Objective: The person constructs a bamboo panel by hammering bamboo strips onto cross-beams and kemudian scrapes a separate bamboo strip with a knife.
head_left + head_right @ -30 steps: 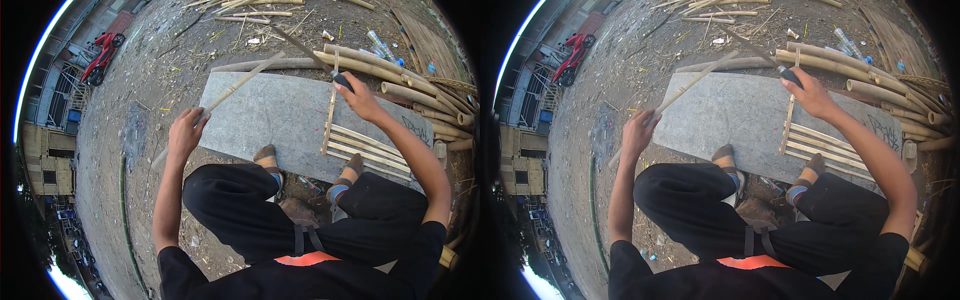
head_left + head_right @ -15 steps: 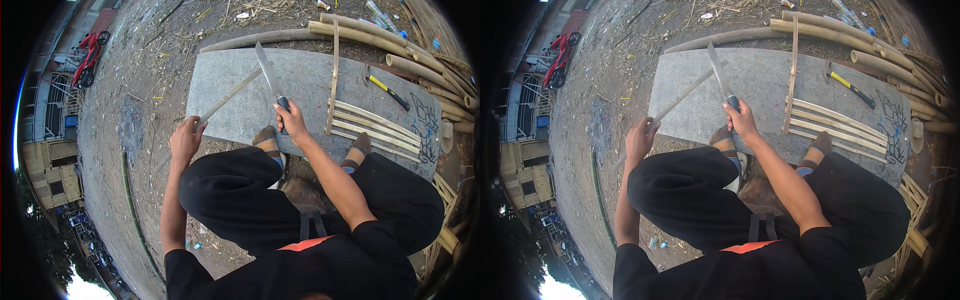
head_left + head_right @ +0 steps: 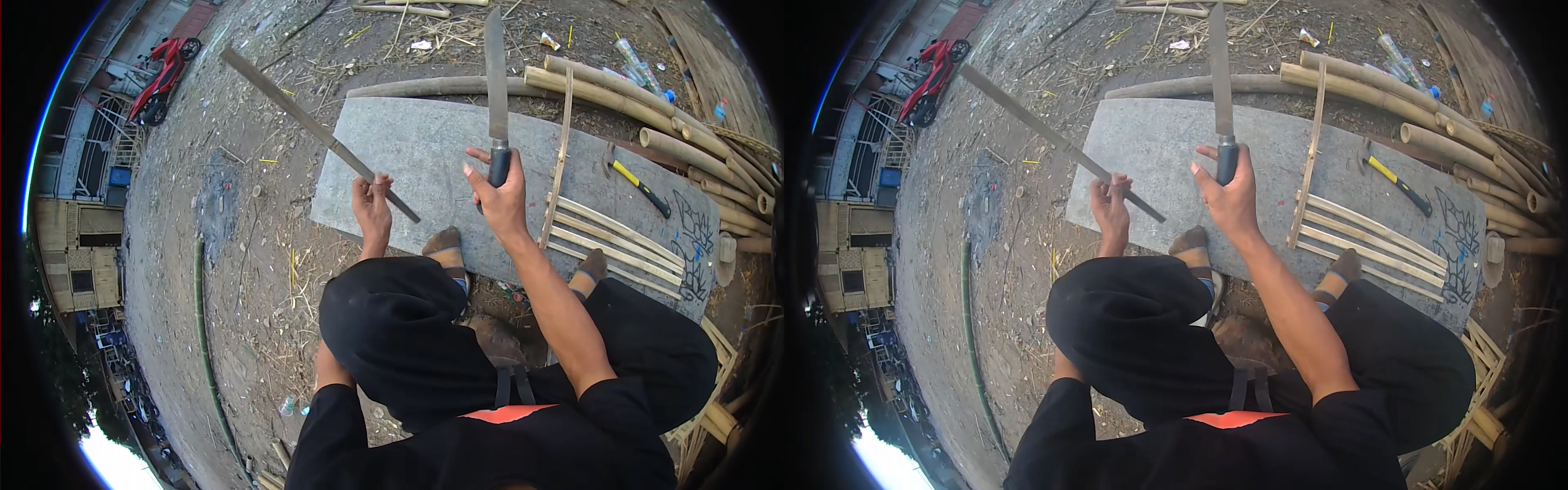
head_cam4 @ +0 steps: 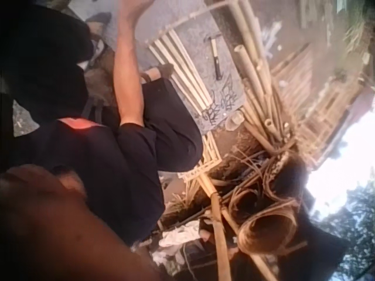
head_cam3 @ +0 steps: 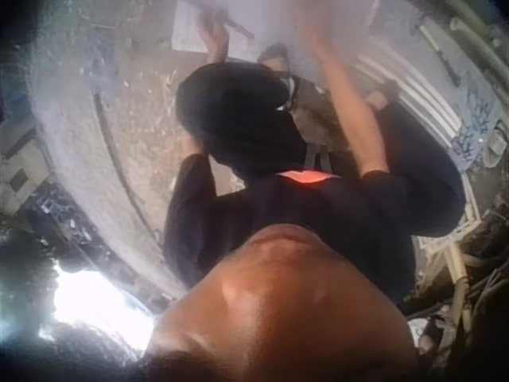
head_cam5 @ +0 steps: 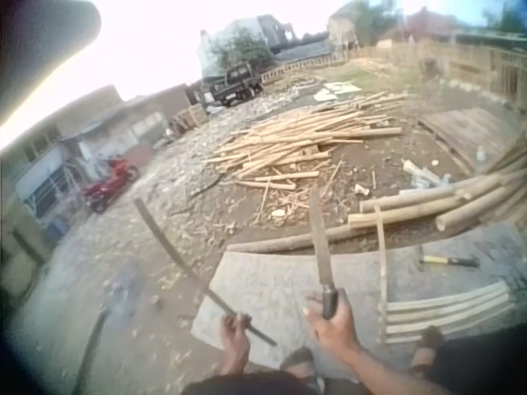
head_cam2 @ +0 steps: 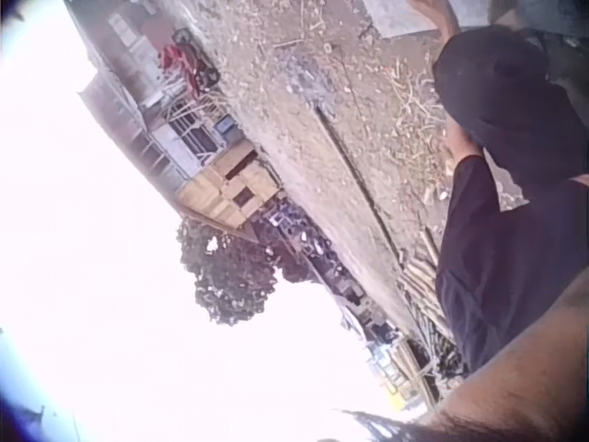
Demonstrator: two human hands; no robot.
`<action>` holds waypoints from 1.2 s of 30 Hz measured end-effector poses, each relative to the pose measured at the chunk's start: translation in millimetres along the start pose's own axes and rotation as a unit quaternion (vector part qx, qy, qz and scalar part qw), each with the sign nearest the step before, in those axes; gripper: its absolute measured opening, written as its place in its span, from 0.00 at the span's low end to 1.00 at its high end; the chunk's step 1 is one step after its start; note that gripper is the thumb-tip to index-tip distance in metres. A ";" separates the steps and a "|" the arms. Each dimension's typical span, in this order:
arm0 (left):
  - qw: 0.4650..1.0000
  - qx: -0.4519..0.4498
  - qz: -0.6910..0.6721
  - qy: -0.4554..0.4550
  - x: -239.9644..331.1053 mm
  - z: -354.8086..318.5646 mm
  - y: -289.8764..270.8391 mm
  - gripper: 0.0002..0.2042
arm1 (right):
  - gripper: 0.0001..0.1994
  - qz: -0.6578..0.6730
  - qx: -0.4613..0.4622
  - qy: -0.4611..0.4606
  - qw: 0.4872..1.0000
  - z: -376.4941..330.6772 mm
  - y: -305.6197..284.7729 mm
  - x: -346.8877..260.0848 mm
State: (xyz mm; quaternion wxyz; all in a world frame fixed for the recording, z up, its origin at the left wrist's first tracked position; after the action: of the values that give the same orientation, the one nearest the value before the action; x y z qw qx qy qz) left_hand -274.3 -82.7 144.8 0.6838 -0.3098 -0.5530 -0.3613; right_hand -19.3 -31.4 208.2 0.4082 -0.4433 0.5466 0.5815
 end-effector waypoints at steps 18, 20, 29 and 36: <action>0.984 -0.099 0.131 0.067 -21.5 -12.7 16.9 0.28 | 0.20 -0.125 -0.165 -0.036 0.978 2.5 144.1 46.4; 0.966 -0.122 0.189 0.128 -12.4 -16.7 11.7 0.30 | 0.20 -0.143 -0.183 -0.044 0.972 7.2 139.6 46.4; 0.946 0.002 -0.111 0.304 222.4 39.1 -17.9 0.26 | 0.18 -0.179 -0.313 -0.054 0.931 25.6 142.9 52.1; 0.954 0.092 -0.154 0.240 237.9 56.0 -11.6 0.24 | 0.21 -0.241 -0.237 -0.138 0.931 5.8 118.0 27.9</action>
State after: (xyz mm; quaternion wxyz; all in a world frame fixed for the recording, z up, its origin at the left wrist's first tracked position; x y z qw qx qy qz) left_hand -283.6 -79.0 389.4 0.7582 -0.0613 -0.4441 -0.4735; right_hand -140.5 -34.1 213.7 0.4904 -0.5607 0.2082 0.6339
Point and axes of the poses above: each hand's wrist, its own z-axis towards the middle knuckle, its own y-axis out of the palm, x = y × z, the point moved 6 cm from there along z, towards the middle knuckle, and after that the axes turned 1 degree about y, right-handed, at the moved point
